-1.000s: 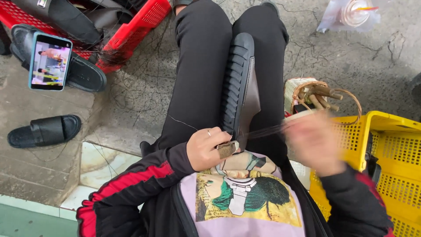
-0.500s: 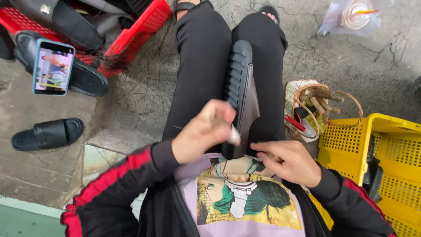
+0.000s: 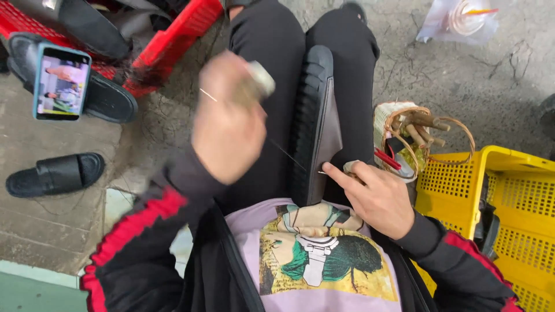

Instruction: Hand-sewing the sole of a shoe using a needle and thread while sitting on the floor.

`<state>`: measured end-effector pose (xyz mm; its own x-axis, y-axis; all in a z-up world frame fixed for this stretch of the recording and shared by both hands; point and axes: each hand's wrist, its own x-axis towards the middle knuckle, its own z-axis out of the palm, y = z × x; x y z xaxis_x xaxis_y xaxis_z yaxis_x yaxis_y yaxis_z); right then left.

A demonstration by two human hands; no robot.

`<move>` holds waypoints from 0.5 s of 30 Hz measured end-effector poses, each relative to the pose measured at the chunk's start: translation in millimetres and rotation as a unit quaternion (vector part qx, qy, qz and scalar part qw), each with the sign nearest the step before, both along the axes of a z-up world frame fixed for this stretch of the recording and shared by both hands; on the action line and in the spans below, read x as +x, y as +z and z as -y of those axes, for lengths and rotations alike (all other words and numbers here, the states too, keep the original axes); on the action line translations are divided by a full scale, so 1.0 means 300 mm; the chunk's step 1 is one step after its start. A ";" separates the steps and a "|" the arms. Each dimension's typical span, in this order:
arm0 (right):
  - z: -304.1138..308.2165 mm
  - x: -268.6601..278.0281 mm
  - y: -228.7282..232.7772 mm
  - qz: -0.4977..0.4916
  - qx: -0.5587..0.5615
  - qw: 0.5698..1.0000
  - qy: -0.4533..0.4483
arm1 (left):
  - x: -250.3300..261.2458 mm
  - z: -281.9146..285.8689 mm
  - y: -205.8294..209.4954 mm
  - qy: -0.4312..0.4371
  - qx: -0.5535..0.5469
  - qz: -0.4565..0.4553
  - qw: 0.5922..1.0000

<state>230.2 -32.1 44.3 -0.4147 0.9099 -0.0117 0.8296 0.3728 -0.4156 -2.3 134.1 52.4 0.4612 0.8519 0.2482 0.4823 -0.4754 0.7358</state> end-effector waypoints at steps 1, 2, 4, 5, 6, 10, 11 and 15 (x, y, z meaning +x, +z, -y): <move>0.001 -0.002 -0.004 0.002 0.005 1.000 -0.001 | 0.009 0.051 -0.029 -0.001 0.005 0.002 1.000; 0.009 -0.001 -0.008 0.012 -0.006 1.000 -0.006 | 0.020 0.112 -0.061 -0.073 -0.023 0.046 0.996; 0.012 -0.002 -0.008 0.023 -0.018 1.000 -0.009 | 0.029 0.199 -0.111 -0.143 -0.050 0.091 0.984; 0.008 -0.004 -0.004 0.038 -0.017 0.999 -0.008 | 0.028 0.226 -0.127 -0.161 -0.079 0.067 0.981; 0.006 -0.005 0.000 0.053 -0.016 0.998 -0.008 | 0.027 0.255 -0.143 -0.179 -0.109 0.043 0.977; 0.001 -0.030 -0.020 0.093 0.025 0.995 0.001 | 0.036 0.245 -0.209 -0.188 -0.091 0.058 0.976; 0.006 -0.040 -0.059 0.086 0.041 0.995 0.003 | 0.043 0.239 -0.230 -0.189 -0.073 0.059 0.978; 0.028 -0.079 -0.149 0.020 0.053 0.998 -0.038 | 0.044 0.244 -0.240 -0.177 -0.047 0.058 0.981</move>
<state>206.4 -40.4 -0.4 -0.3456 0.9357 0.0706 0.8723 0.3481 -0.3434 11.1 60.7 -19.8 0.7059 0.6649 0.2442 0.2098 -0.5256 0.8245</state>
